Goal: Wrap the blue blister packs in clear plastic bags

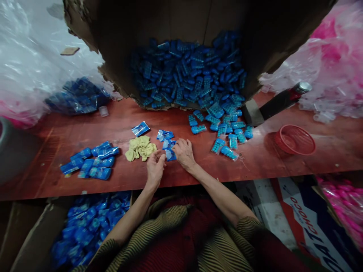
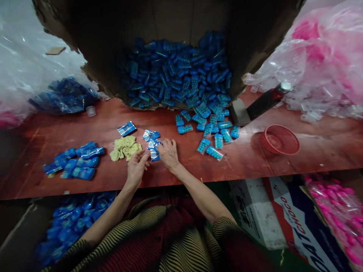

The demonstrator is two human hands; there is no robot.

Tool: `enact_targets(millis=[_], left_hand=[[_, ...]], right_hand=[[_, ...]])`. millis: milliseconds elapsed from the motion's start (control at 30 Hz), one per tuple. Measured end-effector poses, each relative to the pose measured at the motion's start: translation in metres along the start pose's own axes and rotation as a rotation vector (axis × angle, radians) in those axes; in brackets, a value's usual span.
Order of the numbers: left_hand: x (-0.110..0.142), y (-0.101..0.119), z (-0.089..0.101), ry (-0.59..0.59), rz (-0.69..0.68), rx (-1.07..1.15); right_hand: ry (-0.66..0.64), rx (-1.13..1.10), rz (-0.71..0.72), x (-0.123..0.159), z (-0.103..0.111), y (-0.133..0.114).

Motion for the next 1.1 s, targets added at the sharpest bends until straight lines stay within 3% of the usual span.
enact_targets(millis=[267,433,600,700,800,900,1033,1100], left_hand=[[-0.001,-0.006,0.008,0.02,0.032,0.01],[-0.001,-0.006,0.003,-0.003,0.016,0.032],[0.002,-0.001,-0.001,0.06,0.064,0.091],[-0.002,0.0,-0.012,-0.015,0.099,0.149],[-0.007,-0.003,-0.021,-0.103,0.137,0.217],[-0.013,-0.007,-0.024,-0.129,0.15,0.228],[-0.018,-0.012,-0.021,-0.077,0.18,0.182],[-0.019,-0.014,-0.026,-0.128,0.209,0.203]], right_hand=[[-0.039,-0.046,-0.047,0.015,0.0,0.015],[0.076,-0.07,-0.065,0.013,0.0,0.017],[0.204,-0.102,-0.043,0.024,0.023,0.008],[0.227,-0.259,0.028,0.031,0.032,-0.001],[0.212,-0.565,-0.006,0.028,0.028,0.009],[0.09,-0.797,-0.078,0.016,0.012,0.02],[-0.009,-0.726,-0.134,0.007,0.009,0.017],[-0.002,-0.636,-0.23,0.008,0.011,0.02]])
Point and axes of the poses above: each hand's wrist, its own x-axis away from the middle knuckle, its own z-axis out of the back of the hand, y = z × x, the point moved 9 cm from there along -x, towards the middle knuckle, and after that the axes turned 12 degrees about -y, right-handed, at the moved point
